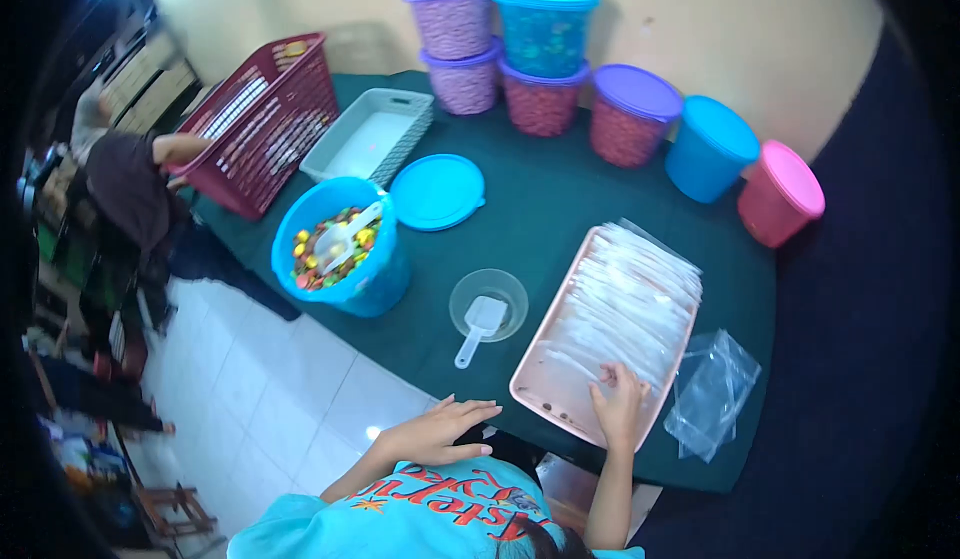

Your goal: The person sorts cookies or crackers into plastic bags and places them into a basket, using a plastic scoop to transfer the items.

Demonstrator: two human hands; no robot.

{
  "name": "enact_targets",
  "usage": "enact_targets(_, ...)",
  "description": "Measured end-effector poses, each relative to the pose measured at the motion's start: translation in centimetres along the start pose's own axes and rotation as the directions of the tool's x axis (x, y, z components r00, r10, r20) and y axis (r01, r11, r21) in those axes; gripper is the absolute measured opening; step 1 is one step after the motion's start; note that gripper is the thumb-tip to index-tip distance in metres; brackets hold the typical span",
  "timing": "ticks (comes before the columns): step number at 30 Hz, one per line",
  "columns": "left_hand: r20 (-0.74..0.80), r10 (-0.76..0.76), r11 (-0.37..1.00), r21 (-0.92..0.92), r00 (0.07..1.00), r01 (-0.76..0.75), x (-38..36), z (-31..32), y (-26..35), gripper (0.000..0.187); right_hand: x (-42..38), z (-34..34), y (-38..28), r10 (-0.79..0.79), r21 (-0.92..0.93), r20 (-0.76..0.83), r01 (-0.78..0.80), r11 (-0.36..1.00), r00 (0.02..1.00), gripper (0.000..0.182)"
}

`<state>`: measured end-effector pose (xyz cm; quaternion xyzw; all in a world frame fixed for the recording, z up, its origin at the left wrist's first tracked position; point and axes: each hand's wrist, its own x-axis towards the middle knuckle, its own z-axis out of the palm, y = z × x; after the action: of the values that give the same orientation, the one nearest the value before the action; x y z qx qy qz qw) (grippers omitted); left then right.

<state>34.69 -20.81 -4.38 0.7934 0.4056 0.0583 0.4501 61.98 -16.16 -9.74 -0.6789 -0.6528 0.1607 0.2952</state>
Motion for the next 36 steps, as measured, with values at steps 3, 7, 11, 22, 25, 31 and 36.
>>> enact_targets(3,-0.086,-0.041,0.994,-0.103,0.995,0.032,-1.7,1.1,0.1,0.063,0.9,-0.6,1.5,-0.003,0.118,0.111,-0.01,0.993,0.994,0.021)
enact_targets(7,-0.169,-0.09,0.984,-0.167,0.981,0.062,-3.6,1.9,-0.5,0.064,1.8,-2.2,1.4,-0.098,0.149,0.139,0.077,0.986,0.985,0.01)
enact_targets(11,-0.267,-0.095,0.986,-0.155,0.959,0.055,-5.5,1.7,-1.2,0.063,2.0,-2.5,1.8,-0.062,0.196,0.164,0.029,0.98,0.985,0.007)
enact_targets(22,-0.312,-0.141,0.979,-0.188,0.94,0.085,-12.8,-3.1,-7.6,0.061,-0.2,-2.0,0.1,0.093,0.052,-0.298,-0.081,0.995,0.95,0.009)
enact_targets(25,-0.342,-0.142,0.979,-0.184,0.929,0.082,-15.3,-4.8,-10.5,0.061,-1.1,-1.5,-2.1,0.173,0.01,-0.276,-0.177,0.984,0.945,0.009)
enact_targets(31,-0.346,-0.158,0.978,-0.181,0.925,0.099,-19.5,-7.6,-14.8,0.062,-2.8,-0.8,-4.6,0.282,0.022,-0.355,-0.294,0.956,0.891,0.007)
enact_targets(36,-0.353,-0.129,0.97,-0.241,0.927,0.044,-21.2,-10.6,-16.7,0.053,-4.0,-0.4,-9.7,-0.147,-0.399,-0.599,-0.134,0.907,0.787,0.012)
